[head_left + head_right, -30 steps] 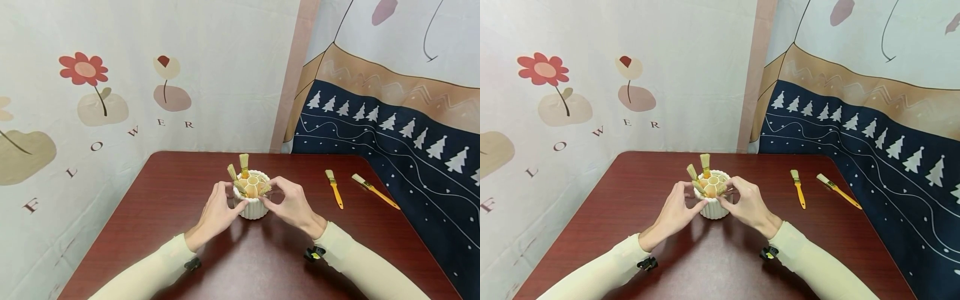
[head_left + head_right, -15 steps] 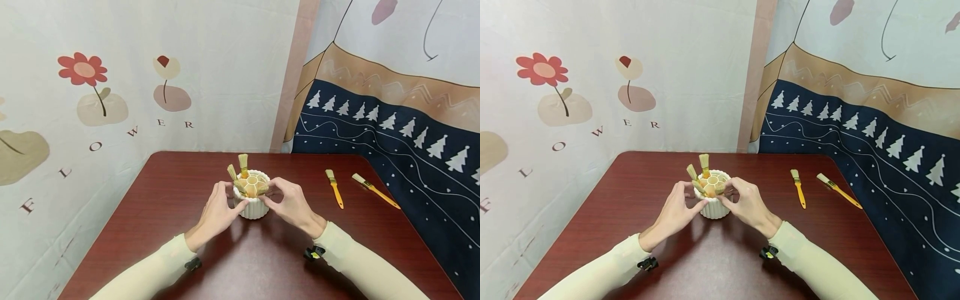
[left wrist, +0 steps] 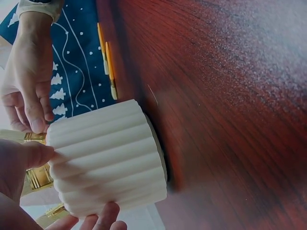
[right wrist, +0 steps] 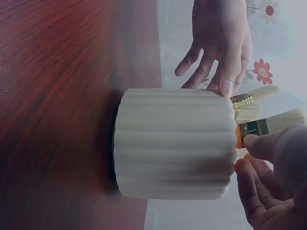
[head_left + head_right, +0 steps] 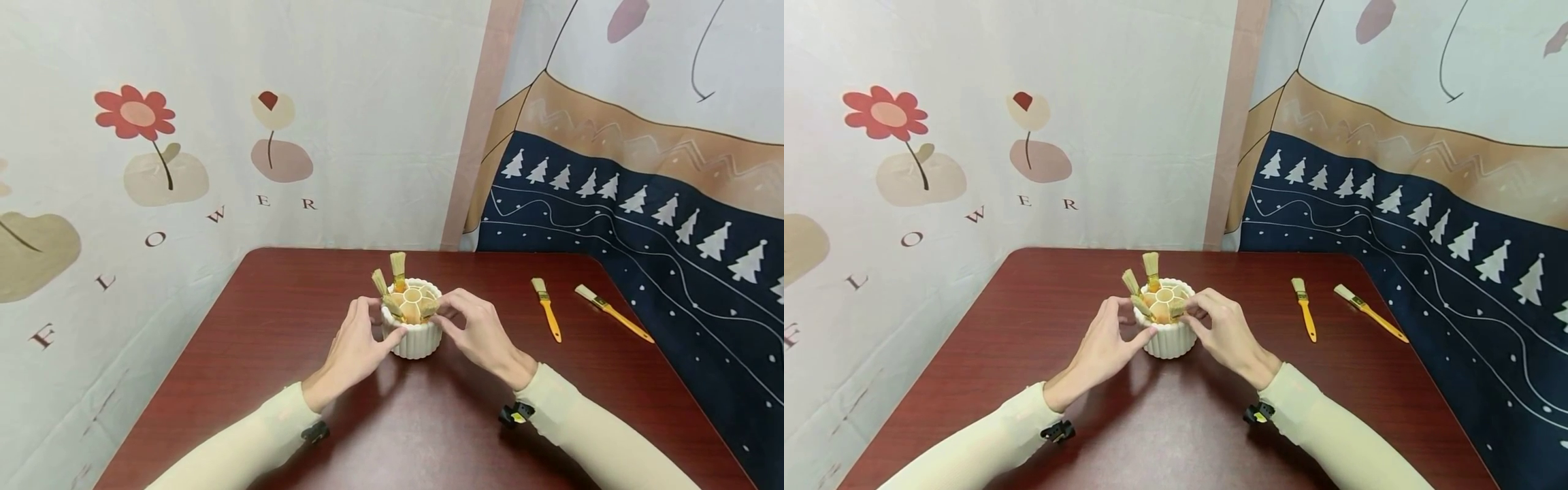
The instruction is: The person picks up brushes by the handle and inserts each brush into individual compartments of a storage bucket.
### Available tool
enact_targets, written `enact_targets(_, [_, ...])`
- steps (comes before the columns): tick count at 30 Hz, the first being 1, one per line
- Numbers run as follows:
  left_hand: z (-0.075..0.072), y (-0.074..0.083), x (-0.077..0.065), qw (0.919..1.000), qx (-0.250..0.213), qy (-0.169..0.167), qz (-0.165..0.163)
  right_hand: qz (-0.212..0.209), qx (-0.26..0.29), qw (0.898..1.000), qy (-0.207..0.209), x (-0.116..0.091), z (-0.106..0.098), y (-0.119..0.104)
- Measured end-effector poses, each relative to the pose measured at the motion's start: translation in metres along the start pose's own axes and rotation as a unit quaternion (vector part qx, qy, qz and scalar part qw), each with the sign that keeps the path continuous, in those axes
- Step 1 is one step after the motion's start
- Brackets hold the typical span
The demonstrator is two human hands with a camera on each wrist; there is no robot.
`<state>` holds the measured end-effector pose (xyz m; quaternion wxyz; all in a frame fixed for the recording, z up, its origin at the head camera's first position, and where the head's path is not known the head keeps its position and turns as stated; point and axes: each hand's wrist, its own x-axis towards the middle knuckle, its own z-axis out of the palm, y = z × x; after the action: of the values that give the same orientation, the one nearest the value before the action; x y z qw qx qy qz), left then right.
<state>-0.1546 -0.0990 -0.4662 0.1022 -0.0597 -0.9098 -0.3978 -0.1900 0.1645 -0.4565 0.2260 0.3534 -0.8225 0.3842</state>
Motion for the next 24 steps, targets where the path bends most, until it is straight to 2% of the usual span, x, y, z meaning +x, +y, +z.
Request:
enact_targets(17, [-0.0006, -0.0002, -0.002, 1.0, 0.004, -0.003, 0.003, 0.003, -0.019, 1.0, -0.001, -0.0075, -0.0043, 0.0028])
enact_targets(24, [-0.0025, -0.0002, -0.0001, 0.9999, 0.003, -0.003, 0.011, -0.004, -0.028, 1.0, 0.012, -0.0083, -0.0086, 0.0034])
